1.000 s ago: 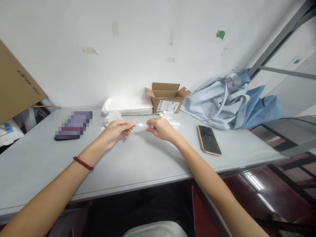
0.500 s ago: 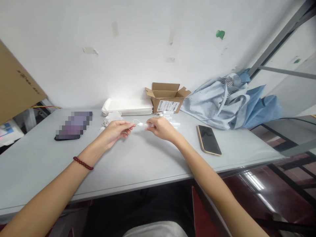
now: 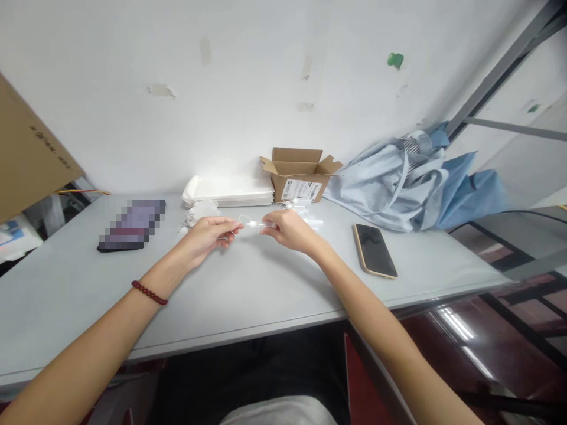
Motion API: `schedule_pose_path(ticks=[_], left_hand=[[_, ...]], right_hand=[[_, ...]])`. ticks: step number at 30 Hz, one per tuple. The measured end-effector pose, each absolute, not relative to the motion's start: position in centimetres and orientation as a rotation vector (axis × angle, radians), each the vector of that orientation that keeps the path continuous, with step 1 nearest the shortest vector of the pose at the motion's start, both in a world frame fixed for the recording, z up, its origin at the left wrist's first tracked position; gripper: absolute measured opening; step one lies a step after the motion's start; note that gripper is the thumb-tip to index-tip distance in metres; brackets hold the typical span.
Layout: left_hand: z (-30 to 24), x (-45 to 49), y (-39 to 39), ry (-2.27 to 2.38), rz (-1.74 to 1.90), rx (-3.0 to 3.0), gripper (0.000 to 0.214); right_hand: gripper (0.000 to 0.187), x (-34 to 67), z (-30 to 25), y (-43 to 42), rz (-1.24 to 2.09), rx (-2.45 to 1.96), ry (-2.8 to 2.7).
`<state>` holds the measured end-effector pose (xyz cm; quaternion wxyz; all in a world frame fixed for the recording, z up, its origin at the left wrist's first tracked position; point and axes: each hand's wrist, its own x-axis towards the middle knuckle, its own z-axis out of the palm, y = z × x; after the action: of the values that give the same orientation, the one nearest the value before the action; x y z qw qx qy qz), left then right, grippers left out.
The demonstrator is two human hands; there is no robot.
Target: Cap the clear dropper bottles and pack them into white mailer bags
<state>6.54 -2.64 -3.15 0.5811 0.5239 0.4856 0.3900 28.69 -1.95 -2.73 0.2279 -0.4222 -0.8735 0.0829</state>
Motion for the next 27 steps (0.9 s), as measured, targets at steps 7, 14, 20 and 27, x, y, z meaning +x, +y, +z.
schedule_pose_path(ticks=[7,14,20,27], left_hand=[[-3.2,6.7,-2.8,1.201,0.890,1.274,0.019],[-4.3,6.9,-2.9,1.205,0.864,1.369,0.018],[-4.3,6.9,-2.7,1.187,0.886,1.377,0.017],[-4.2,7.0,-3.0,1.197,0.882,1.407,0.019]], right_hand=[[0.017,28.0,-2.7,-2.7,0.007,-1.302,-2.532],[0.019,27.2,-3.3,-2.9,-0.184,-1.348,-2.655],[0.021,27.0,-3.8,-2.8,-0.207,-1.314,-2.657],[0.021,26.9,-3.6,-3.0,-0.170,-1.318,-2.668]])
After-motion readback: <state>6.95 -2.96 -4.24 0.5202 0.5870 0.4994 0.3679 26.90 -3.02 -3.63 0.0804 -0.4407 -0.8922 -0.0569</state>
